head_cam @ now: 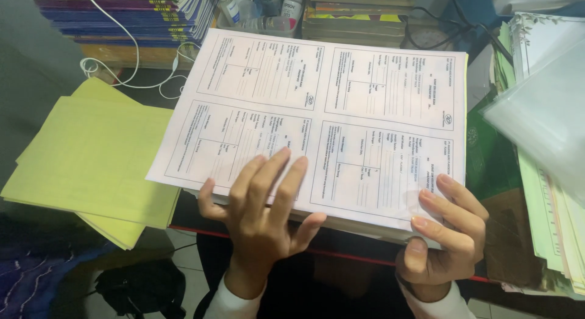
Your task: Sorting through a stack of multi-part forms to extract and organize specific colored sheets
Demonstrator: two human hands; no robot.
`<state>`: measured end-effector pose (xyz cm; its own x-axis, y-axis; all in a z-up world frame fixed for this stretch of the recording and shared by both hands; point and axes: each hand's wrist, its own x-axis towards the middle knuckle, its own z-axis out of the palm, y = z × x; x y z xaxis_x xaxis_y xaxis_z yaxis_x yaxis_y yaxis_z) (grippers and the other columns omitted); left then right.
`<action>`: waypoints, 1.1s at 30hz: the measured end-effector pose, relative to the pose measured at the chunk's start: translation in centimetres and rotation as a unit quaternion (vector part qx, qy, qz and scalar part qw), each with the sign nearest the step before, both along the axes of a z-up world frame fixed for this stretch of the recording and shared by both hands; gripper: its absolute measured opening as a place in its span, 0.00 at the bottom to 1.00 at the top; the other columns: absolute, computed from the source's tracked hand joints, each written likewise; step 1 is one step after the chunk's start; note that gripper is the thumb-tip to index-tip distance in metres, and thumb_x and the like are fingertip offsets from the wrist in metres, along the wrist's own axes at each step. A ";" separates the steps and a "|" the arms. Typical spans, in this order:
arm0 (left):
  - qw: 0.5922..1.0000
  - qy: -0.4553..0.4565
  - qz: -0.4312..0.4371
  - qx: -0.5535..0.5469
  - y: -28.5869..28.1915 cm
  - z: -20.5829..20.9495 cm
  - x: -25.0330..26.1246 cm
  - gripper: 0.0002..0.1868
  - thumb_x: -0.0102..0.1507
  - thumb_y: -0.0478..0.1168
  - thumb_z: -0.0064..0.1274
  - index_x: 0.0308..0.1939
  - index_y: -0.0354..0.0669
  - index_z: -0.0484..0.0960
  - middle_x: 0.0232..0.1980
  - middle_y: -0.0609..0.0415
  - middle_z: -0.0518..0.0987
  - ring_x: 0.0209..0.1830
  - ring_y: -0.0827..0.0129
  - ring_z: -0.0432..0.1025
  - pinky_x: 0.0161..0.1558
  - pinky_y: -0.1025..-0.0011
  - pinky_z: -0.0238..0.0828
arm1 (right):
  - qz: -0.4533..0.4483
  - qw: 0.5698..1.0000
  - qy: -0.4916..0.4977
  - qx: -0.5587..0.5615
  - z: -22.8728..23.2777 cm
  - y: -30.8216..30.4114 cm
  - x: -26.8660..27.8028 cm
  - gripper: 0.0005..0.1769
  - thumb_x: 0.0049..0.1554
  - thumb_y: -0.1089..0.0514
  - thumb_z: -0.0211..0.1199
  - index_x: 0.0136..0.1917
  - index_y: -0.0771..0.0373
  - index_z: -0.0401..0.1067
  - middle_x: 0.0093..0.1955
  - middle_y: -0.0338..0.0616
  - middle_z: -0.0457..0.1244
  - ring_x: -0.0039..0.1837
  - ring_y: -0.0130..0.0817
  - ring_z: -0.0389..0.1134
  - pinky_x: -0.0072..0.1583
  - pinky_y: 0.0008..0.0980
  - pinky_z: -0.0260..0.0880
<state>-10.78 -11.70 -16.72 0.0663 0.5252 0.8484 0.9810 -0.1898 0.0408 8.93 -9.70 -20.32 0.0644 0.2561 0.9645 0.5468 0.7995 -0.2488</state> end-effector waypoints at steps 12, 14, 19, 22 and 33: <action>0.995 0.049 -0.090 0.004 -0.2 1.1 0.3 0.29 0.63 0.63 0.20 0.48 0.57 0.75 0.52 0.60 0.77 0.55 0.69 0.68 0.64 0.53 0.31 | -0.011 1.000 0.013 0.004 0.2 0.0 -0.5 0.13 0.56 0.50 0.46 0.39 0.61 0.60 0.40 0.49 0.61 0.50 0.53 0.64 0.54 0.40 0.66; 0.991 0.068 -0.111 -0.022 0.0 3.2 0.6 0.28 0.63 0.60 0.22 0.48 0.54 0.77 0.50 0.58 0.78 0.52 0.68 0.69 0.58 0.57 0.40 | -0.007 1.000 0.015 0.000 0.3 0.0 -0.6 0.13 0.56 0.50 0.46 0.39 0.60 0.60 0.40 0.49 0.60 0.50 0.54 0.63 0.54 0.41 0.66; 0.986 0.071 -0.134 -0.064 0.0 4.3 0.7 0.29 0.63 0.58 0.25 0.47 0.46 0.78 0.50 0.54 0.77 0.49 0.65 0.71 0.45 0.64 0.60 | -0.010 1.000 0.009 0.011 0.2 0.1 -0.5 0.12 0.56 0.50 0.46 0.39 0.61 0.61 0.40 0.49 0.61 0.50 0.53 0.64 0.54 0.41 0.66; 0.986 0.060 -0.135 -0.079 -0.3 4.5 1.0 0.28 0.63 0.58 0.27 0.48 0.45 0.78 0.52 0.53 0.77 0.51 0.64 0.70 0.48 0.62 0.57 | -0.003 1.000 0.015 0.012 0.2 0.2 -0.6 0.12 0.56 0.50 0.46 0.39 0.60 0.61 0.40 0.49 0.61 0.51 0.52 0.64 0.54 0.41 0.66; 0.997 0.019 -0.077 0.007 0.6 3.0 1.9 0.29 0.64 0.55 0.23 0.41 0.50 0.82 0.44 0.59 0.80 0.43 0.71 0.74 0.44 0.73 0.53 | -0.003 1.000 0.002 -0.030 0.7 -0.5 -0.3 0.10 0.54 0.51 0.47 0.39 0.58 0.61 0.42 0.47 0.61 0.53 0.51 0.63 0.61 0.44 0.62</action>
<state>-8.88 -11.13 -13.71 0.1768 0.4950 0.8507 0.9413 -0.3376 0.0009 8.58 -10.21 -19.65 0.0703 0.3129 0.9472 0.5502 0.7799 -0.2985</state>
